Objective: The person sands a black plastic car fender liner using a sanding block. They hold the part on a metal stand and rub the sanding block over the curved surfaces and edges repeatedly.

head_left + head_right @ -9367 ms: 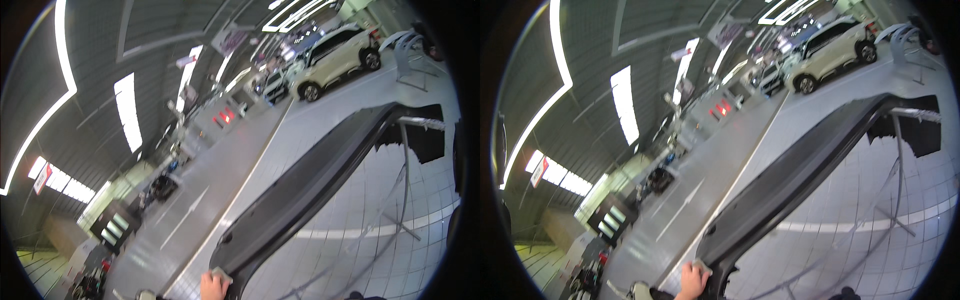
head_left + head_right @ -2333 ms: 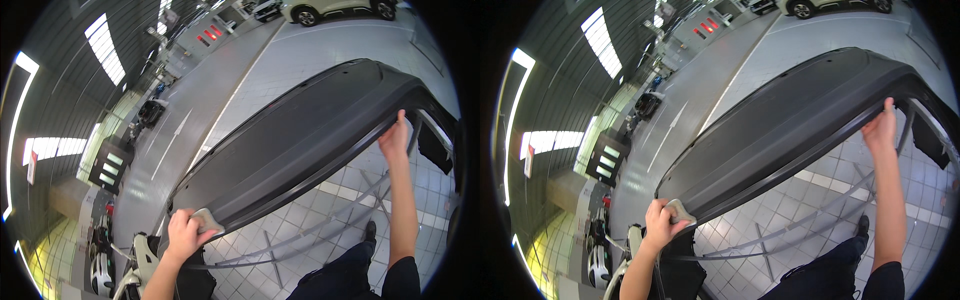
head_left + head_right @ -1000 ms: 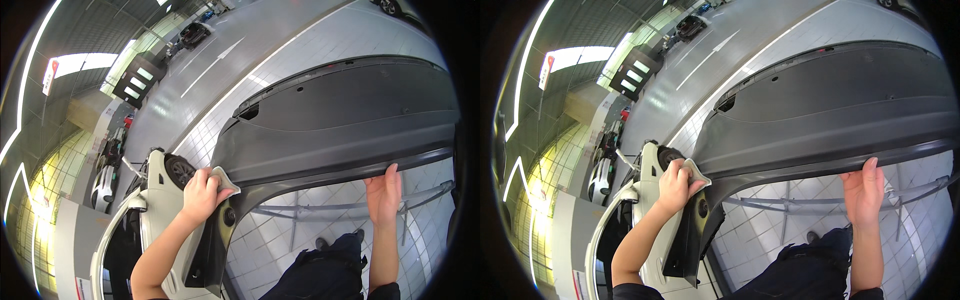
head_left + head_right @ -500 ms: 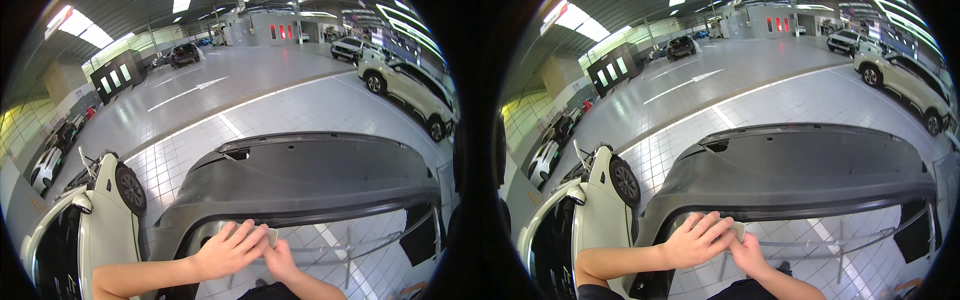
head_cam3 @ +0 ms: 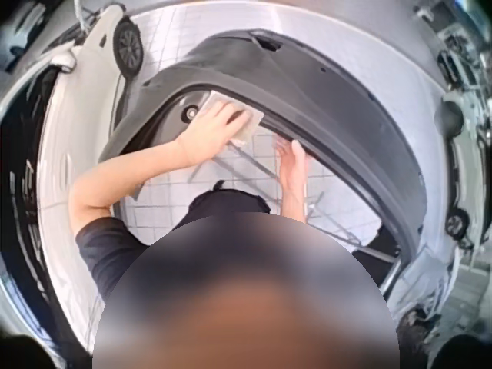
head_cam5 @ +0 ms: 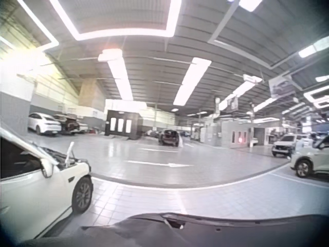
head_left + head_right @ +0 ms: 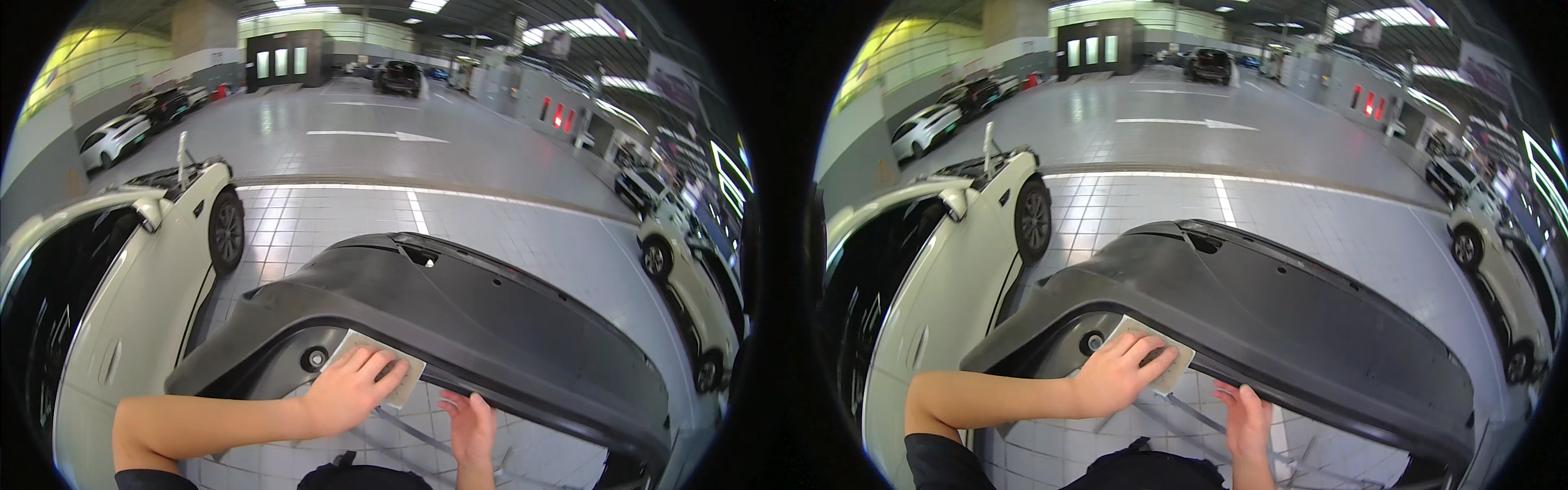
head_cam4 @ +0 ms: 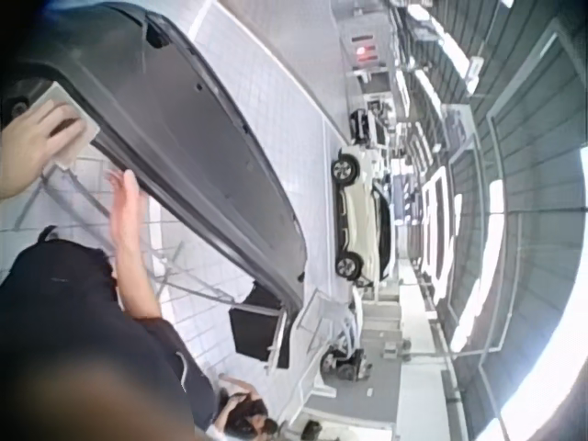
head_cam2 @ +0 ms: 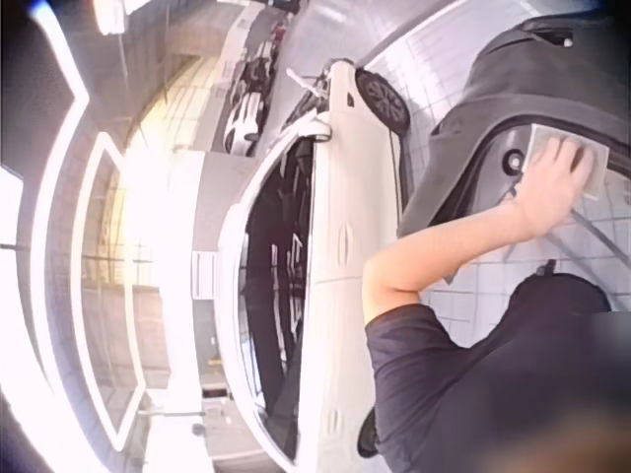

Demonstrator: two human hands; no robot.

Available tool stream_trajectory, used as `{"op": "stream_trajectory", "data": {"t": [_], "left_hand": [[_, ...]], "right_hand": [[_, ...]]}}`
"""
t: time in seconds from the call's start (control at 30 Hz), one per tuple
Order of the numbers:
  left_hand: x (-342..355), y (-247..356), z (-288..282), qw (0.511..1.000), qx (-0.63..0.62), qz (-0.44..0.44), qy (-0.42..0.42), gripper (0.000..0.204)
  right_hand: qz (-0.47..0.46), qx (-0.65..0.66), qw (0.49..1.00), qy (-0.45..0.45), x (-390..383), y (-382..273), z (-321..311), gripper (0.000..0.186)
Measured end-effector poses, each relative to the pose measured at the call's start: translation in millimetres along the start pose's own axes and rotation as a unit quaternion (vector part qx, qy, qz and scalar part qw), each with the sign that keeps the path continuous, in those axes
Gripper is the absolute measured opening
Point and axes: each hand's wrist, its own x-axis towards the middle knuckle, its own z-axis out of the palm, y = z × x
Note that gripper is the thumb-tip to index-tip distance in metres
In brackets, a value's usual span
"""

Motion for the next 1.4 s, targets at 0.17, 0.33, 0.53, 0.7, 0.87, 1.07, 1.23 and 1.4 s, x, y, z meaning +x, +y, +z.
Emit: {"op": "stream_trajectory", "data": {"t": [0.17,0.33,0.53,0.7,0.87,1.07,1.23,1.4], "left_hand": [[4.4,27.2,22.4,0.99,-0.006,-0.104,0.091,0.061],[15.8,44.5,36.9,0.978,0.016,-0.11,0.179,0.056],[56.2,116.0,67.2,0.972,0.048,-0.006,0.231,0.05],[35.9,83.2,55.5,0.982,0.064,-0.035,0.173,0.05],[-6.6,1.4,25.3,0.94,0.02,-0.274,0.203,0.05],[36.2,88.2,53.9,0.976,0.016,-0.076,0.202,0.044],[45.0,107.6,48.3,0.979,0.0,-0.048,0.197,0.052],[3.2,22.7,41.3,0.967,-0.022,-0.122,0.224,0.045]], "right_hand": [[-0.057,0.014,0.997,-0.059,3.3,-44.9,-43.4,0.055],[-0.057,-0.065,0.993,-0.085,7.6,-59.8,-58.9,0.054],[-0.061,-0.076,0.987,-0.127,12.6,-60.9,-64.1,0.049],[-0.028,-0.085,0.989,-0.122,6.7,-67.6,-66.7,0.039],[-0.021,-0.094,0.988,-0.119,4.1,-68.4,-68.7,0.035],[-0.012,-0.065,0.993,-0.099,6.9,-66.5,-64.3,0.031],[0.005,-0.055,0.989,-0.136,-4.2,-71.4,-87.2,0.044],[0.03,-0.052,0.998,0.029,-90.3,-60.0,-187.1,0.038]]}}
